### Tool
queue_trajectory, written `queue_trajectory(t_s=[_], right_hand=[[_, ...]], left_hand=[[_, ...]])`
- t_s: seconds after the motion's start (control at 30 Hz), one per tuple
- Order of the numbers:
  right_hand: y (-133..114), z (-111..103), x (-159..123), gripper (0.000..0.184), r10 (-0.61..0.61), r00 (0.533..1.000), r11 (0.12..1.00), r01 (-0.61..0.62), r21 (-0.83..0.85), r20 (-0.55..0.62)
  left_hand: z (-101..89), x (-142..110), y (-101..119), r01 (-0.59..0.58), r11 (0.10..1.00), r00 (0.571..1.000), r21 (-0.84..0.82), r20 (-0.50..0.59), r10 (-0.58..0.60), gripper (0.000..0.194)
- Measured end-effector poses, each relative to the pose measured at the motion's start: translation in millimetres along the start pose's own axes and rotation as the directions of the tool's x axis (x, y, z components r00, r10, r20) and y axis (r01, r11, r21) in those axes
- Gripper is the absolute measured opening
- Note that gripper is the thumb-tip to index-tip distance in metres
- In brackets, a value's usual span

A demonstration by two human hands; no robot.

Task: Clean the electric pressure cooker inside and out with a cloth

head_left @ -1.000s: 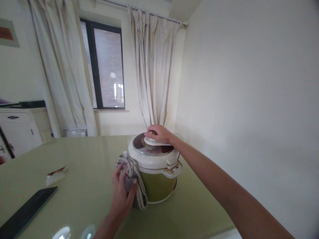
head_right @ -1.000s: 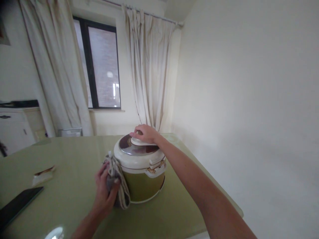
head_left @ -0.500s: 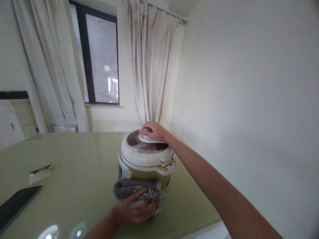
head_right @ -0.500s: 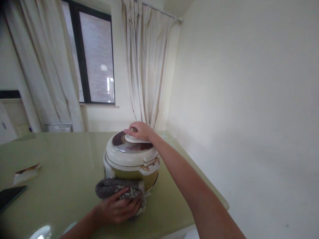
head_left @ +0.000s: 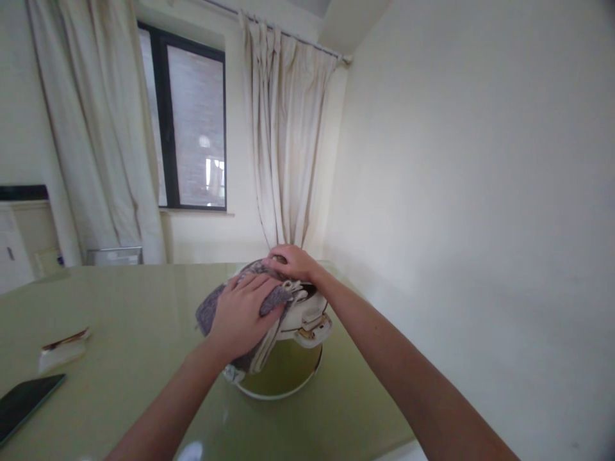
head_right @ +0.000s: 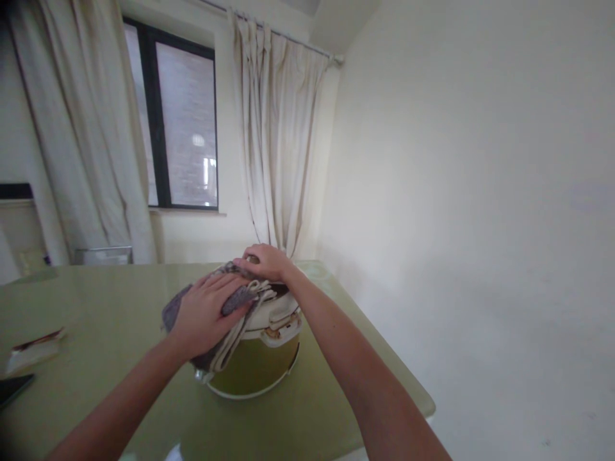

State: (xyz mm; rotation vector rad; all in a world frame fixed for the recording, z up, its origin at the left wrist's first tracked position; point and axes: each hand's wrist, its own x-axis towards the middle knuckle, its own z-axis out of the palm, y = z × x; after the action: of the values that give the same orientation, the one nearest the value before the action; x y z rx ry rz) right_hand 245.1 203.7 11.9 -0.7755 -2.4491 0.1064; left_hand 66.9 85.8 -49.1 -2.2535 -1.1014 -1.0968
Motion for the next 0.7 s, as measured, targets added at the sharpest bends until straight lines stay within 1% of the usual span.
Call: queue_trajectory(t_s=[0.07, 0.1, 0.17, 0.23, 0.27, 0.33, 0.4, 0.47, 0.5, 0.53, 0.57, 0.67, 0.7], right_hand=[[1.5, -0.8, 0.7, 0.043, 0.008, 1.0, 0.999, -0.009, 0.049, 0.004], [2.3, -1.1, 0.9, 0.045, 0.021, 1.0, 0.996, -0.021, 0.087, 0.005], [3.5, -1.3, 0.7, 0.048, 0.058, 0.998, 0.986, -0.056, 0.156, -0.004], [3.8, -1.1, -0.1, 0.047, 0.076, 0.997, 0.981, -0.072, 0.181, -0.019], [3.7, -0.9, -0.5, 0.046, 0.072, 0.997, 0.983, -0.067, 0.173, -0.022], [3.1, -0.7, -0.9, 0.042, 0.059, 0.998, 0.988, -0.056, 0.142, -0.019], [2.6, -0.5, -0.6, 0.042, 0.067, 0.998, 0.991, -0.065, 0.12, -0.006], [2.6, -0.4, 0.4, 0.041, 0.082, 0.997, 0.991, -0.081, 0.103, 0.002], [2.8, -0.3, 1.0, 0.04, 0.084, 0.996, 0.992, -0.084, 0.096, 0.004], [3.1, -0.3, 1.4, 0.039, 0.084, 0.996, 0.992, -0.084, 0.092, 0.006], [3.3, -0.4, 1.7, 0.037, 0.081, 0.997, 0.993, -0.081, 0.09, 0.006], [3.4, -0.6, 1.7, 0.034, 0.071, 0.997, 0.993, -0.071, 0.09, 0.008], [3.2, -0.6, 1.4, 0.034, 0.069, 0.998, 0.994, -0.069, 0.089, 0.008]], left_hand=[[-5.6, 13.7, 10.5, -0.075, 0.997, 0.992, -0.028, 0.103, 0.077, 0.025], [-5.4, 14.6, 17.3, -0.116, 0.992, 0.985, -0.053, 0.122, 0.122, 0.028], [-0.1, 7.7, 30.4, -0.22, 0.968, 0.965, -0.124, 0.115, 0.235, 0.038], [8.2, -4.6, 38.5, -0.338, 0.922, 0.931, -0.187, 0.075, 0.356, 0.045], [12.0, -10.4, 39.9, -0.384, 0.902, 0.914, -0.199, 0.058, 0.402, 0.048], [17.2, -18.1, 38.6, -0.443, 0.875, 0.889, -0.194, 0.033, 0.457, 0.05], [19.0, -19.5, 36.6, -0.49, 0.854, 0.865, -0.176, 0.023, 0.501, 0.05], [19.8, -16.1, 40.4, -0.555, 0.82, 0.825, -0.142, 0.032, 0.564, 0.042], [21.0, -13.6, 45.8, -0.579, 0.808, 0.809, -0.109, 0.042, 0.586, 0.036], [23.2, -11.2, 53.3, -0.589, 0.806, 0.804, -0.062, 0.053, 0.592, 0.032], [26.5, -9.3, 62.6, -0.577, 0.817, 0.815, -0.002, 0.06, 0.576, 0.029], [40.5, -7.7, 91.4, -0.456, 0.87, 0.889, 0.19, 0.04, 0.457, 0.031], [44.9, -8.3, 98.0, -0.427, 0.875, 0.901, 0.229, 0.024, 0.434, 0.032]])
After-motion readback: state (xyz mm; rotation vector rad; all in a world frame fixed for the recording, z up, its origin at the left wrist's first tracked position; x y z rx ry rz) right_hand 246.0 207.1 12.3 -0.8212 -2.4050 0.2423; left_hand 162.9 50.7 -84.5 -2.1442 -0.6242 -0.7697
